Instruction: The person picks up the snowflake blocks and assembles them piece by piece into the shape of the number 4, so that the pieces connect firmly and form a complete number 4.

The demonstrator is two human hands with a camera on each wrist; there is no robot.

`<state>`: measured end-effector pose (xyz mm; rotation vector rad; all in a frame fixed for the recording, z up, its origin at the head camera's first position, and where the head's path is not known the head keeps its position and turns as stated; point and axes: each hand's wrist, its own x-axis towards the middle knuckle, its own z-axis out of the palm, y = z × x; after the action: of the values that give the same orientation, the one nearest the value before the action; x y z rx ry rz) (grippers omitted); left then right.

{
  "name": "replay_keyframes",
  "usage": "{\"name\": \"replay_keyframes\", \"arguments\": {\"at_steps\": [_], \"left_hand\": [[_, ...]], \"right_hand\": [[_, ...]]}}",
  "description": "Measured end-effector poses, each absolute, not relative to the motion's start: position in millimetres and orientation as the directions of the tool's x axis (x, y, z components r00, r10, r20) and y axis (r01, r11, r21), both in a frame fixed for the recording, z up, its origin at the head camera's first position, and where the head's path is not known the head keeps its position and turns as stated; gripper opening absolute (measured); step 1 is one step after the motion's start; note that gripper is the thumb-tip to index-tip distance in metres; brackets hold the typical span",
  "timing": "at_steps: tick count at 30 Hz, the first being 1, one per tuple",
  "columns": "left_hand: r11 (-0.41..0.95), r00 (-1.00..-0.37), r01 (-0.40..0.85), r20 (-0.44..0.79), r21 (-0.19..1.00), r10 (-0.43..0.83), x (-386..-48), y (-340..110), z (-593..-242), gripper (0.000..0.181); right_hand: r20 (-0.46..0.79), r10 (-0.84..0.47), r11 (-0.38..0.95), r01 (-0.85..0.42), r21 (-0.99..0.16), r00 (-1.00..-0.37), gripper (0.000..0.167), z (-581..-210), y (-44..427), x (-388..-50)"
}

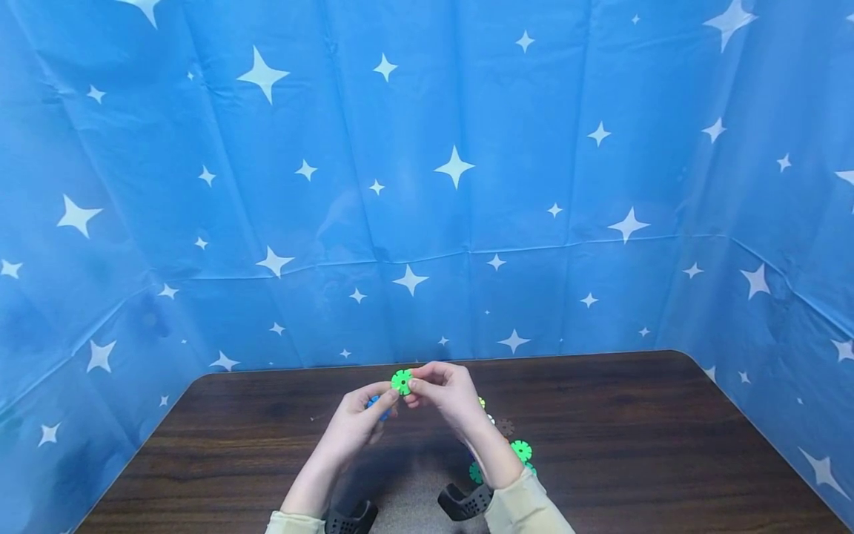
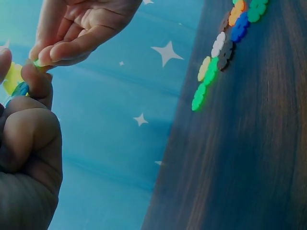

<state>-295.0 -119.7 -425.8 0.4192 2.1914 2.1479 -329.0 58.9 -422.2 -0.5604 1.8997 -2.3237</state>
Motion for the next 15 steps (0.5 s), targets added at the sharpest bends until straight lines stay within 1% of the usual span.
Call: {"name": "replay_keyframes", "arguments": {"at_steps": [3,8,11,15], "left_hand": [[0.009,-0.966,0.158,0.152,0.987,0.21,-293.4,-119.8,-423.2,0.035],[0.003,-0.975,0.093,0.091,0.996,0.203,-293.4,-120.8,-422.4,0.036],[-0.005,-0.975,0.067,0.066,0.998,0.213,-294.5,-122.0,-424.2,0.035],[0.003,-0.973,0.07,0.068,0.998,0.218,-295.4,-123.8,-426.1,0.035]], "right_hand": [[0.221,-0.282,-0.217,-0.162,-0.963,-0.934,0.02,-420.0,57.4,-327.8],[0.223,-0.26,-0.161,-0.185,-0.969,-0.94,0.019,-415.8,55.2,-324.2],[0.222,-0.265,-0.117,-0.197,-0.973,-0.938,0.021,-414.1,54.8,-323.3],[0.209,-0.287,-0.077,-0.195,-0.978,-0.935,0.027,-411.8,57.5,-321.8]]}}
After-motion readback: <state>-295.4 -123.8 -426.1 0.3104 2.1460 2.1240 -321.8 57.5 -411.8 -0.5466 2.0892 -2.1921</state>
